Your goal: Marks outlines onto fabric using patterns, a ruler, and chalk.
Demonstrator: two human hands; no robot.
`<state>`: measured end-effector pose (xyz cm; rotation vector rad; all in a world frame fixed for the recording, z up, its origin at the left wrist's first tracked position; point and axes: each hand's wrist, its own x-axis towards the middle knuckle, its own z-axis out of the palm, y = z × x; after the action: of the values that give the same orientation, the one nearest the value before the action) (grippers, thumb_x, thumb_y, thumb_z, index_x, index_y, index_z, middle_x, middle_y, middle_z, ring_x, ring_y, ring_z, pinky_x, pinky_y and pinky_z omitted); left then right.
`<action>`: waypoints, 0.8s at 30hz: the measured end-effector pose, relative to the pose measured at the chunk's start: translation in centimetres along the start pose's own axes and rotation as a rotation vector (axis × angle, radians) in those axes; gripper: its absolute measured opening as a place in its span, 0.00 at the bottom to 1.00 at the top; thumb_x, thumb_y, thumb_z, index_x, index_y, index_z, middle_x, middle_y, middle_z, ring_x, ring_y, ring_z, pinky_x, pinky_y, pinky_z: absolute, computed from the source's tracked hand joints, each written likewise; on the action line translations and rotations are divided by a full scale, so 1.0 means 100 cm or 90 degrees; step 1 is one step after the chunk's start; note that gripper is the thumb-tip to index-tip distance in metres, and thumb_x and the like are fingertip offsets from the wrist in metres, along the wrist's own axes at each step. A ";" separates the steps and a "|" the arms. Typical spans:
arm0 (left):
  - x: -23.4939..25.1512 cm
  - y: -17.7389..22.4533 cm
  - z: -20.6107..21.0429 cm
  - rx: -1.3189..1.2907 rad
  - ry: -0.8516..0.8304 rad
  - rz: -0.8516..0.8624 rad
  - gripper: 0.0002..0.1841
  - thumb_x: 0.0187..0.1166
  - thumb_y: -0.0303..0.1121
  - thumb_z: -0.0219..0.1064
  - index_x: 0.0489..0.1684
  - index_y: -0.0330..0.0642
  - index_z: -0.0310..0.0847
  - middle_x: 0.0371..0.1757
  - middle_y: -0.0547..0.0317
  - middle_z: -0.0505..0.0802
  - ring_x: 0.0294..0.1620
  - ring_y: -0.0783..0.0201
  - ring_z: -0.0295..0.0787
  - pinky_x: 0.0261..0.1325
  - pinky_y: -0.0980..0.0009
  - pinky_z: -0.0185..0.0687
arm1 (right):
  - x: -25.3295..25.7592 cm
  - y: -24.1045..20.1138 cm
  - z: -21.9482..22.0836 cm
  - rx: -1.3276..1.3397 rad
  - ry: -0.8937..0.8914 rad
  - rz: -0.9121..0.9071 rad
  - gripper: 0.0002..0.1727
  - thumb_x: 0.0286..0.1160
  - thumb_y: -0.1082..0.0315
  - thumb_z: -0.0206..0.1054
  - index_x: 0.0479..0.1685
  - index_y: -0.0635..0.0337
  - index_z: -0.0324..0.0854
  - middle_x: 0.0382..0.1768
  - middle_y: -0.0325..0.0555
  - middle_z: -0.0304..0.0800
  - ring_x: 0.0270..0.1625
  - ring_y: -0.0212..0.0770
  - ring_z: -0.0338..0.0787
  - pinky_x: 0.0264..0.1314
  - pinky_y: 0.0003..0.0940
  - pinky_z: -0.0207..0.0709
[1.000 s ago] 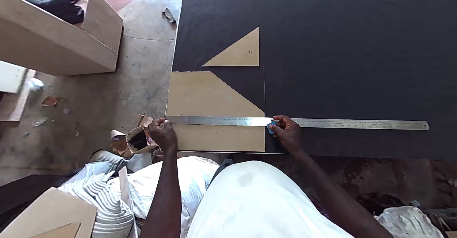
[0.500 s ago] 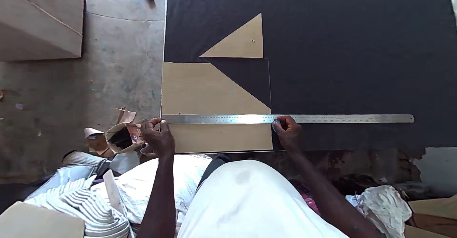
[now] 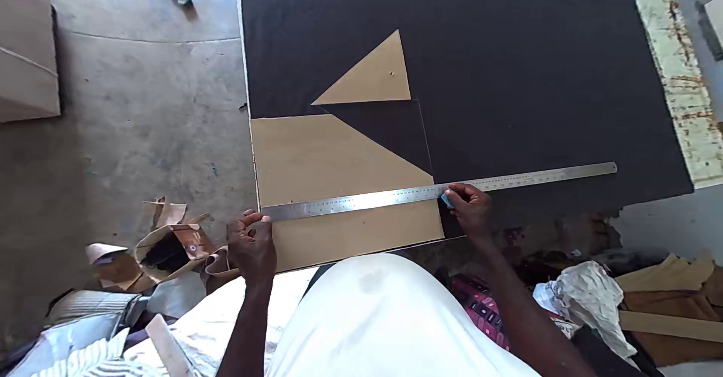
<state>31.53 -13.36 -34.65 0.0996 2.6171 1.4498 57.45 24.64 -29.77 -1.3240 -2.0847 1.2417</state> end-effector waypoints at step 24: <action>0.058 0.080 0.021 0.510 -0.441 0.223 0.19 0.61 0.46 0.84 0.48 0.54 0.89 0.54 0.59 0.90 0.62 0.51 0.83 0.66 0.45 0.80 | 0.022 -0.003 0.030 0.022 0.040 -0.128 0.14 0.75 0.66 0.72 0.57 0.56 0.89 0.57 0.44 0.91 0.46 0.40 0.92 0.47 0.43 0.89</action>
<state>26.06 -6.63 -29.56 0.9770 2.4250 0.2156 54.15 25.04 -31.43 -1.0929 -2.0848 1.1308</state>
